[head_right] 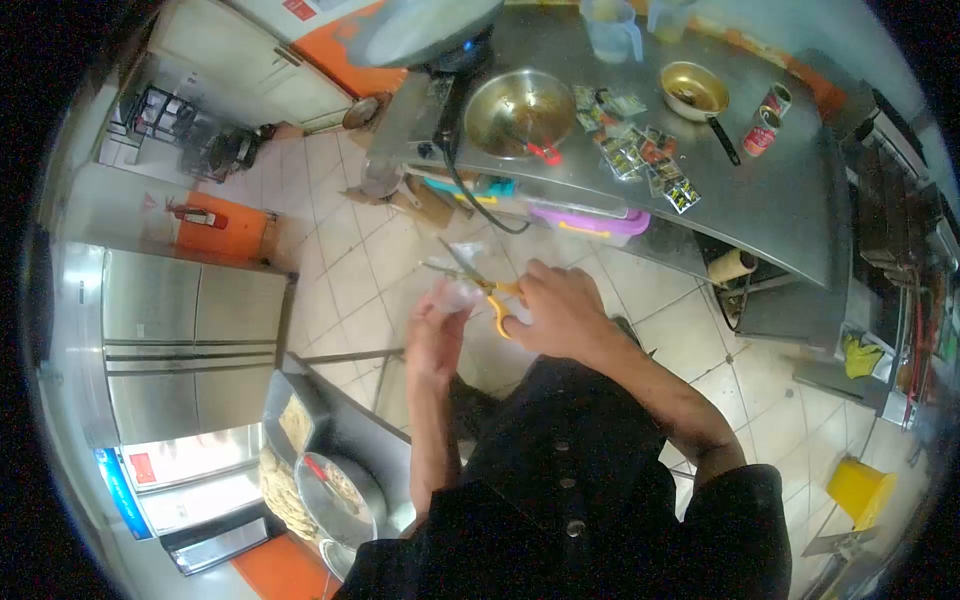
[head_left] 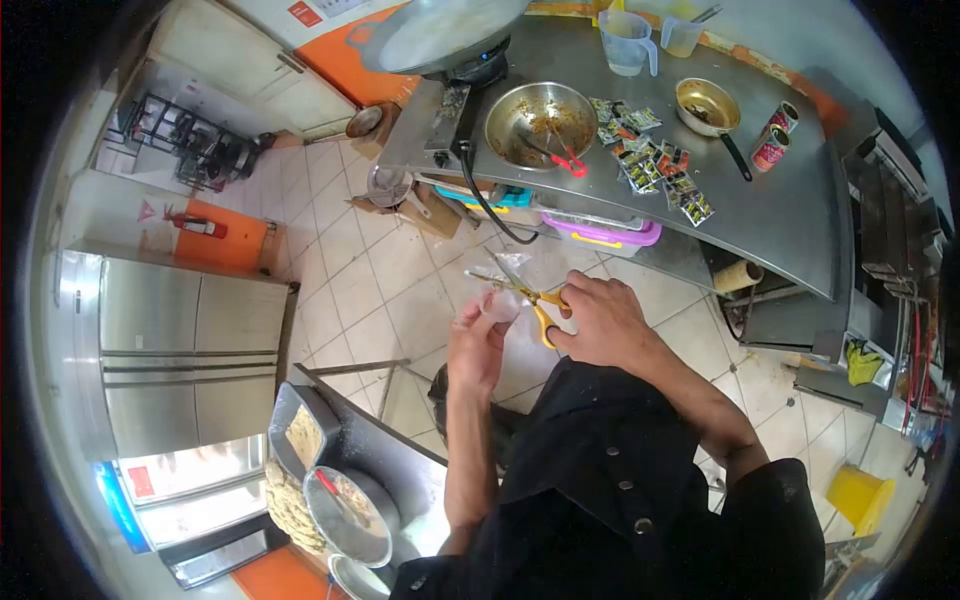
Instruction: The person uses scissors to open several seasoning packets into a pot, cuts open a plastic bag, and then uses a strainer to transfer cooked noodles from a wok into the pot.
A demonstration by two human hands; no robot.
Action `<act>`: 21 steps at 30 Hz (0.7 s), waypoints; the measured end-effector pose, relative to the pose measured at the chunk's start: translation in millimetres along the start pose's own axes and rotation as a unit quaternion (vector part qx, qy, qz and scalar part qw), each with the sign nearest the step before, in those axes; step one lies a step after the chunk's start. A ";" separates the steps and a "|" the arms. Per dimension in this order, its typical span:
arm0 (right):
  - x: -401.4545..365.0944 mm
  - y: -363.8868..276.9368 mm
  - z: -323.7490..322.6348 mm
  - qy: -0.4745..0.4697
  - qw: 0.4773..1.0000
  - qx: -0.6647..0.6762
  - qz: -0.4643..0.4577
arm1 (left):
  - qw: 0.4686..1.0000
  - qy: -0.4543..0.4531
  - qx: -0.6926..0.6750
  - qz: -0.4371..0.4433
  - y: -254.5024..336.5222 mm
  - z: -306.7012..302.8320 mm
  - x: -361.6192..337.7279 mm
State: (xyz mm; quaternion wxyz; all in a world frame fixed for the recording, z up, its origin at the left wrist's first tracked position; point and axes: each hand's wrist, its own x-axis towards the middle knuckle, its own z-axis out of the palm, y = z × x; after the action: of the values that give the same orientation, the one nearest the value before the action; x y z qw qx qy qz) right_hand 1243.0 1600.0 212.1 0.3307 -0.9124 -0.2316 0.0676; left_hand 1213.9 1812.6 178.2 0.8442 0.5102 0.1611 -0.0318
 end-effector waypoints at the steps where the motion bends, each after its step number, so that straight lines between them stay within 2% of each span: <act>1: -0.7 -3.0 -0.9 -0.001 1.000 -0.025 0.015 | 1.000 -0.001 0.003 -0.001 -2.7 3.5 -1.3; 3: -1.8 -6.7 -1.6 -0.004 0.998 -0.057 0.025 | 0.998 0.048 -0.045 0.008 -5.1 12.6 -6.3; 5: -2.1 -9.4 0.2 -0.005 0.995 -0.090 0.036 | 0.999 0.043 -0.003 0.002 -3.5 17.4 -8.5; 7: -4.3 -11.8 4.4 0.045 0.989 -0.137 0.031 | 0.999 0.039 0.036 -0.003 -1.9 25.1 -10.5; 10: -3.9 -13.4 11.0 0.077 0.987 -0.139 0.025 | 0.995 0.079 0.065 0.011 -0.3 32.4 -10.9; 12: -1.1 -15.9 10.3 0.103 0.986 -0.131 0.014 | 0.991 0.111 0.051 0.062 -2.5 31.4 -7.9; 16: 2.2 -15.6 12.5 0.192 0.975 -0.112 -0.029 | 0.985 0.151 0.006 0.085 2.9 37.5 -3.8; 19: -0.5 -15.6 7.3 0.175 0.977 -0.122 -0.022 | 0.980 0.174 -0.022 0.095 4.6 33.4 -1.8; 21: -4.8 -10.3 5.1 0.162 0.979 -0.122 -0.005 | 0.973 0.179 -0.043 0.140 3.1 11.6 3.2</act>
State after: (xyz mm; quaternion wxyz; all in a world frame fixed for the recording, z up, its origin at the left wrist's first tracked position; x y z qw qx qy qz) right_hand 1233.4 1607.7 214.6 0.2499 -0.9436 -0.1865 -0.1116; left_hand 1220.4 1804.2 184.8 0.8188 0.4886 0.2378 0.1850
